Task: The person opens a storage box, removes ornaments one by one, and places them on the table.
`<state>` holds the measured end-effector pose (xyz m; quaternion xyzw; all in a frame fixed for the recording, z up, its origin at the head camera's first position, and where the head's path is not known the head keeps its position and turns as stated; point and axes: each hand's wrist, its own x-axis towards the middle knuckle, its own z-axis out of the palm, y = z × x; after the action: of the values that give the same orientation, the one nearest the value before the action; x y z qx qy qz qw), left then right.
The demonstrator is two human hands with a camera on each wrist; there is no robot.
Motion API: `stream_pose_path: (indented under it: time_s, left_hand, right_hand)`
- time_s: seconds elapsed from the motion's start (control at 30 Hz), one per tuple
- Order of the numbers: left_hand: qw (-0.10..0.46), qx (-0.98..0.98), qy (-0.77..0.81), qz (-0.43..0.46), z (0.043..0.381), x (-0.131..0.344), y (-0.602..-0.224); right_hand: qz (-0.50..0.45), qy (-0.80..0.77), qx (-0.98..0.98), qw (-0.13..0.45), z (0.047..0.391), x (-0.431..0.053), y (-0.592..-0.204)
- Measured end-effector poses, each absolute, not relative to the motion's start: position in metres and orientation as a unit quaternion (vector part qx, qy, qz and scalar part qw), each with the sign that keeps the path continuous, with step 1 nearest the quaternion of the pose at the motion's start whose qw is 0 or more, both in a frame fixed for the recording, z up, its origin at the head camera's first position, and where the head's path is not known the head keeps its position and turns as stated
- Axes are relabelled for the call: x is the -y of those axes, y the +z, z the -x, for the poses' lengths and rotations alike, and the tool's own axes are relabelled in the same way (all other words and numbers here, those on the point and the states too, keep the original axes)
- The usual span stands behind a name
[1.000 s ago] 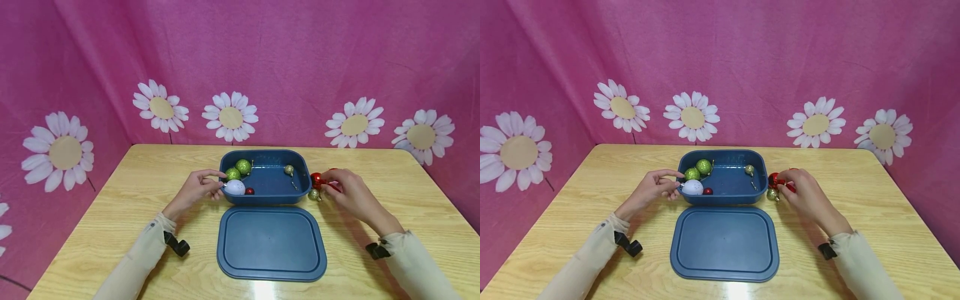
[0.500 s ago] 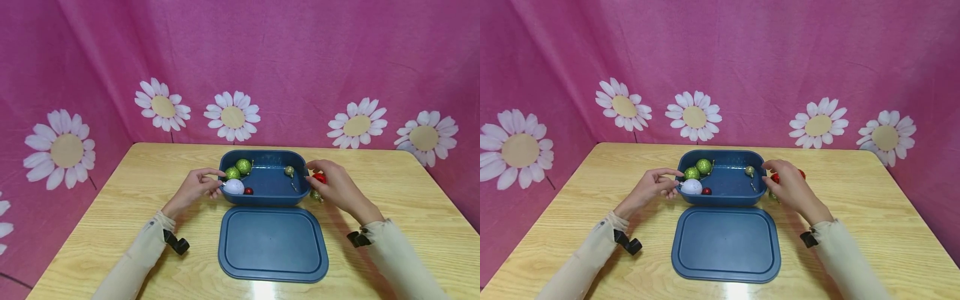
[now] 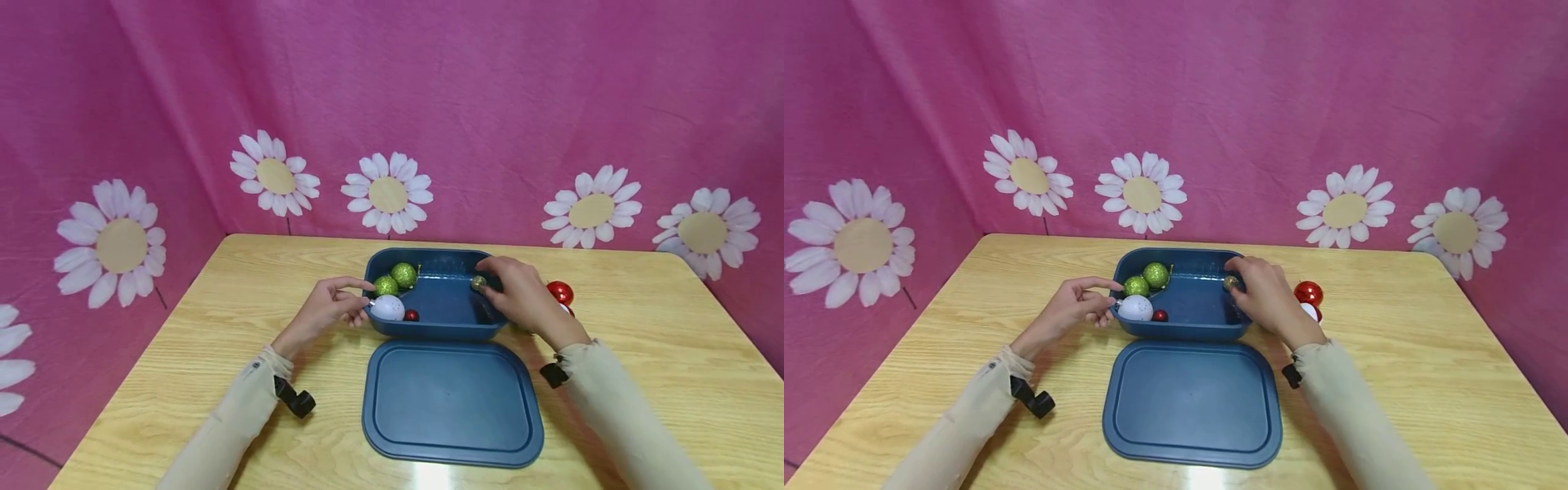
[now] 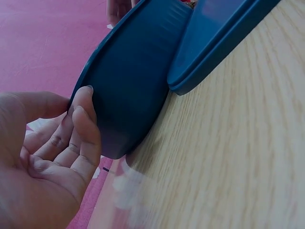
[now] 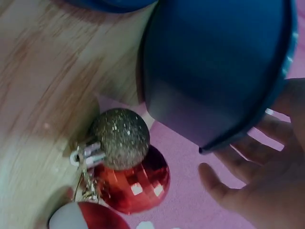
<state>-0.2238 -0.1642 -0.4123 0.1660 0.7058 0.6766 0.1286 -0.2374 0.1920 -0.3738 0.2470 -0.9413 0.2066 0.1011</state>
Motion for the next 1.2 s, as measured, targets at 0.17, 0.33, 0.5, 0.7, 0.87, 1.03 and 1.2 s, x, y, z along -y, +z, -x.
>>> stream_pose_path:
  time_s: [0.17, 0.33, 0.5, 0.7, 0.87, 1.03, 1.2]
  left_hand:
    - [0.134, -0.700, 0.683, -0.163, 0.225, 0.158, -0.415]
    - [0.135, -0.699, 0.684, -0.156, 0.225, 0.154, -0.416]
    - [0.131, -0.697, 0.688, -0.156, 0.224, 0.156, -0.414]
    - [0.119, -0.701, 0.686, -0.154, 0.223, 0.161, -0.414]
    - [0.121, -0.699, 0.689, -0.151, 0.222, 0.162, -0.416]
    - [0.123, -0.692, 0.696, -0.148, 0.222, 0.161, -0.417]
    - [0.123, -0.684, 0.704, -0.145, 0.222, 0.160, -0.419]
  right_hand:
    - [-0.246, 0.180, 0.950, 0.072, 0.238, -0.189, -0.382]
    - [-0.257, 0.143, 0.954, 0.064, 0.234, -0.186, -0.386]
    - [-0.273, 0.140, 0.950, 0.055, 0.233, -0.182, -0.384]
    - [-0.271, 0.147, 0.951, 0.008, 0.234, -0.176, -0.382]
    - [-0.260, 0.162, 0.952, -0.005, 0.235, -0.177, -0.384]
    - [-0.253, 0.181, 0.950, -0.011, 0.236, -0.178, -0.386]
    - [-0.245, 0.193, 0.950, -0.016, 0.235, -0.179, -0.386]
